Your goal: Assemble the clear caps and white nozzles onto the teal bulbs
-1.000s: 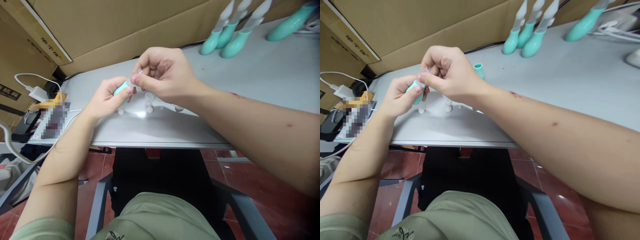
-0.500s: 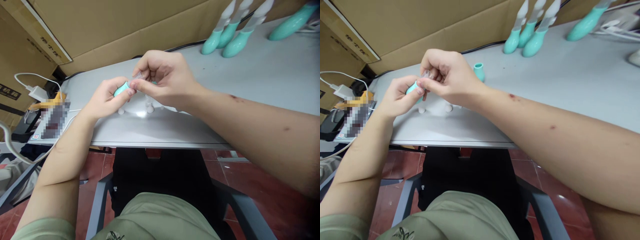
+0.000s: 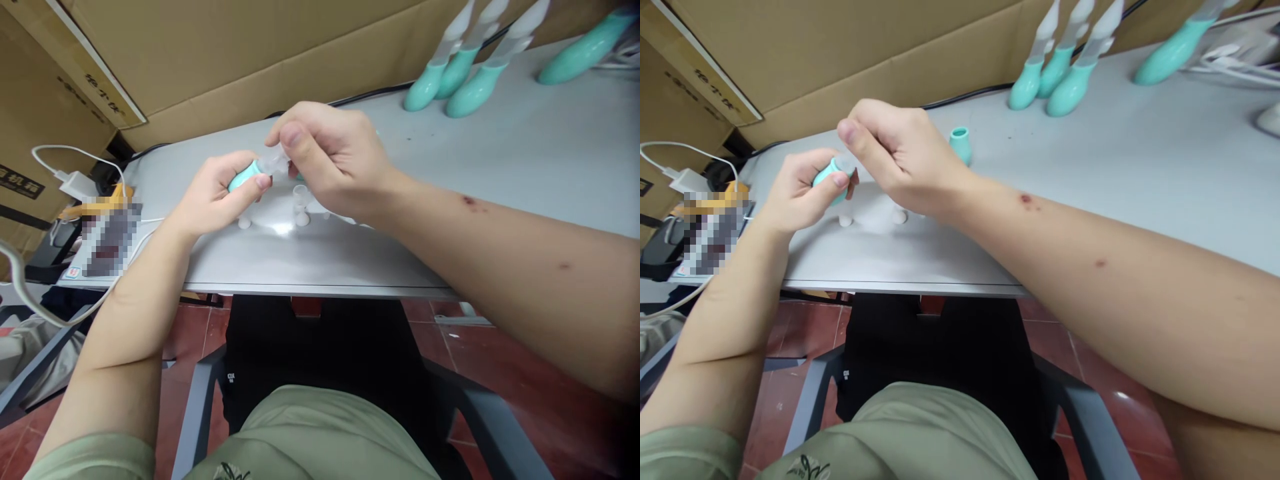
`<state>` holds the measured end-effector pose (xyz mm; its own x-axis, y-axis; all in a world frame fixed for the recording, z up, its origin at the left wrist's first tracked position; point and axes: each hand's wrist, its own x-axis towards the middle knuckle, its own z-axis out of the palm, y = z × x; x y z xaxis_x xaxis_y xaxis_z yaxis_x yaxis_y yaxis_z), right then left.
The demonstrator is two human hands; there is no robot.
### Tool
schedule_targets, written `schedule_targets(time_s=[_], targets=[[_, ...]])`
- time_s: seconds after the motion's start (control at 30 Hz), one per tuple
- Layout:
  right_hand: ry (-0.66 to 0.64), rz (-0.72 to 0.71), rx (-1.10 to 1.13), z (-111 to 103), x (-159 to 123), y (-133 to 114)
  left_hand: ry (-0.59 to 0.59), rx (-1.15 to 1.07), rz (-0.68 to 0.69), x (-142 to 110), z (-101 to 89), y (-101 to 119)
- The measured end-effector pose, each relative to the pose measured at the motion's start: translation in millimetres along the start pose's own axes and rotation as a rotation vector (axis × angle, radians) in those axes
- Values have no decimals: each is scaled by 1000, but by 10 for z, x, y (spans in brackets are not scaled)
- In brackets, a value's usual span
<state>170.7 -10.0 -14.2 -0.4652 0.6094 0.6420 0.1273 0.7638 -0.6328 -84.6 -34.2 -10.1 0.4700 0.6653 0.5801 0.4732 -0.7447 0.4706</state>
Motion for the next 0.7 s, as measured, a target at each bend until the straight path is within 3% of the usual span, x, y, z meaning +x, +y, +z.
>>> schedule_targets(time_s=[0.23, 0.5, 0.7], targets=[[-177, 36, -218, -44, 73, -163, -54, 15, 29, 0, -5, 44], [-237, 121, -360, -19, 87, -269, -125, 12, 132, 15, -91, 33], [-307, 198, -406, -36, 110, -302, -221, 104, 53, 5, -135, 13]])
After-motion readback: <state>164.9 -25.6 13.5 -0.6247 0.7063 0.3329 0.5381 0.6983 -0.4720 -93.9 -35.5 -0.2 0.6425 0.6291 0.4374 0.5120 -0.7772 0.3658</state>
